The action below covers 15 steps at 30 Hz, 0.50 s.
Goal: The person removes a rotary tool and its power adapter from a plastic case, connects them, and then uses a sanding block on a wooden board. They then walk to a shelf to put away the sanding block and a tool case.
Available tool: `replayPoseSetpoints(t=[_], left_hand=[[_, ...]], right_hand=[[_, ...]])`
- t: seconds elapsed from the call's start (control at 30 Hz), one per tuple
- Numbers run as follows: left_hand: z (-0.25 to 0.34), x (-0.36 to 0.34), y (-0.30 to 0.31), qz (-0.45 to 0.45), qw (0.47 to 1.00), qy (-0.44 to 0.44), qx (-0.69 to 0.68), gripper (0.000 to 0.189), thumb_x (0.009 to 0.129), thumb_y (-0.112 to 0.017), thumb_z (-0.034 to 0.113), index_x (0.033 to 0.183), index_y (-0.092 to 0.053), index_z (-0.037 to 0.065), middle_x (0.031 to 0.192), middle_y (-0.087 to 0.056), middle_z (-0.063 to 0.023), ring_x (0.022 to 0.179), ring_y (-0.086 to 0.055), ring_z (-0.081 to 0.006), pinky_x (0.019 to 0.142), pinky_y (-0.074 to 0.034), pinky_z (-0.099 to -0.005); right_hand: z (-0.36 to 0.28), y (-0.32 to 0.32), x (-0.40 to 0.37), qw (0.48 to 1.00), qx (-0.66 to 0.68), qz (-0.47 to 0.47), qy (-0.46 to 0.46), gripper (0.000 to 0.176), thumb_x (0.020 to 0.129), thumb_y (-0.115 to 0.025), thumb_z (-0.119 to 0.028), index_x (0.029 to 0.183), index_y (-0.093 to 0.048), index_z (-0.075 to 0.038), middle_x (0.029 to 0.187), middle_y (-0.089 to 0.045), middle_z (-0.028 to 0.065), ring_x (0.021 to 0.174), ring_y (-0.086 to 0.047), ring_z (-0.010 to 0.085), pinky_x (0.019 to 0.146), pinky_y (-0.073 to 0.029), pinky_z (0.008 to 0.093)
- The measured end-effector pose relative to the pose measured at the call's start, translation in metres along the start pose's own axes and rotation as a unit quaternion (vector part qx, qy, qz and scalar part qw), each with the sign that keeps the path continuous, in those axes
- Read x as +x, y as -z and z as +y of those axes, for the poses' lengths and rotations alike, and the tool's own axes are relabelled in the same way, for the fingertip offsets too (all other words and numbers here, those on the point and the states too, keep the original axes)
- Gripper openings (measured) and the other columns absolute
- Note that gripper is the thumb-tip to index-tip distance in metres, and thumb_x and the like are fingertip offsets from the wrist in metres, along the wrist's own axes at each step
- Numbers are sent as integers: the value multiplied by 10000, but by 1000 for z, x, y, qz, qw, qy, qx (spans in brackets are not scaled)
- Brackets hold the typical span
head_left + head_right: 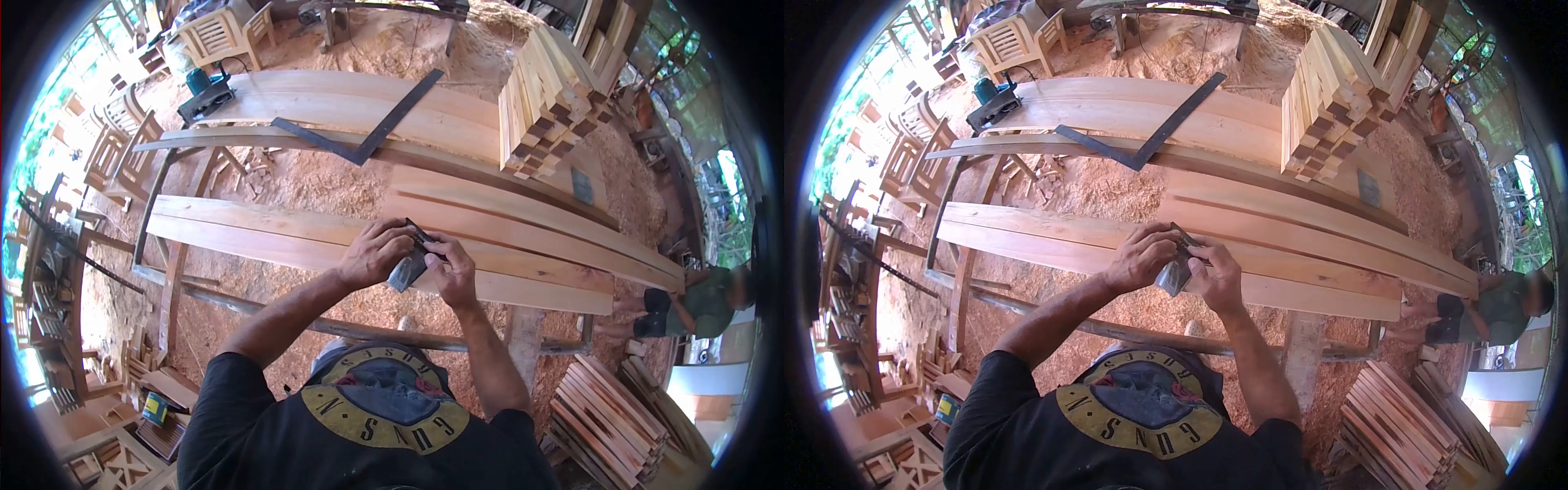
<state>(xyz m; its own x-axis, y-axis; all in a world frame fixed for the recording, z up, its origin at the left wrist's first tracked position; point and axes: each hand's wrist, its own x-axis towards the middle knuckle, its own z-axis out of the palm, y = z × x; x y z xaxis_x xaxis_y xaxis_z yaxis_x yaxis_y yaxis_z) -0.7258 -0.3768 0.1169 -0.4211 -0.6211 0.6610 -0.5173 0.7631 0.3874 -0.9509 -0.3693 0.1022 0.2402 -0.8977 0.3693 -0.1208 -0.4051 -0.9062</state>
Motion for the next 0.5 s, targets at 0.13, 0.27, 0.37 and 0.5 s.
replayPoseSetpoints(t=[0.13, 0.27, 0.37, 0.5], left_hand=[[6, 1, 3, -2, 1000, -6, 31, 329, 820, -790, 71, 1114, -646, 46, 1232, -683, -133, 1202, -626, -379, 1009, -531, -477], [0, -1, -4, 36, 998, -35, -22, 280, 832, -749, 1, 1100, -670, 21, 1176, -702, -144, 1159, -656, -367, 1007, -531, -478], [3, -1, -7, 45, 992, 92, -74, 332, 792, -741, -4, 1110, -705, 84, 1165, -688, -177, 1212, -616, -394, 1007, -523, -483], [-20, -10, -27, 25, 982, 133, -134, 278, 924, -717, 70, 1199, -683, 45, 1243, -677, -186, 1251, -600, -412, 1022, -514, -463]], right_hand=[[-12, 0, 1, 988, -129, -10, 79, 264, 902, -717, -98, 1148, -666, -16, 1180, -677, 205, 1088, -690, 337, 925, -561, 399], [2, -12, -18, 980, -180, 10, 80, 370, 915, -716, -153, 1251, -625, -28, 1148, -662, 223, 1030, -674, 407, 858, -575, 443], [-4, -15, -15, 976, -189, 38, 100, 313, 928, -720, -162, 1188, -645, -5, 1142, -696, 225, 1050, -695, 412, 875, -588, 462], [8, -15, -19, 990, -119, 76, 11, 331, 881, -769, -106, 1171, -658, 6, 1108, -707, 212, 972, -734, 312, 828, -603, 400]])
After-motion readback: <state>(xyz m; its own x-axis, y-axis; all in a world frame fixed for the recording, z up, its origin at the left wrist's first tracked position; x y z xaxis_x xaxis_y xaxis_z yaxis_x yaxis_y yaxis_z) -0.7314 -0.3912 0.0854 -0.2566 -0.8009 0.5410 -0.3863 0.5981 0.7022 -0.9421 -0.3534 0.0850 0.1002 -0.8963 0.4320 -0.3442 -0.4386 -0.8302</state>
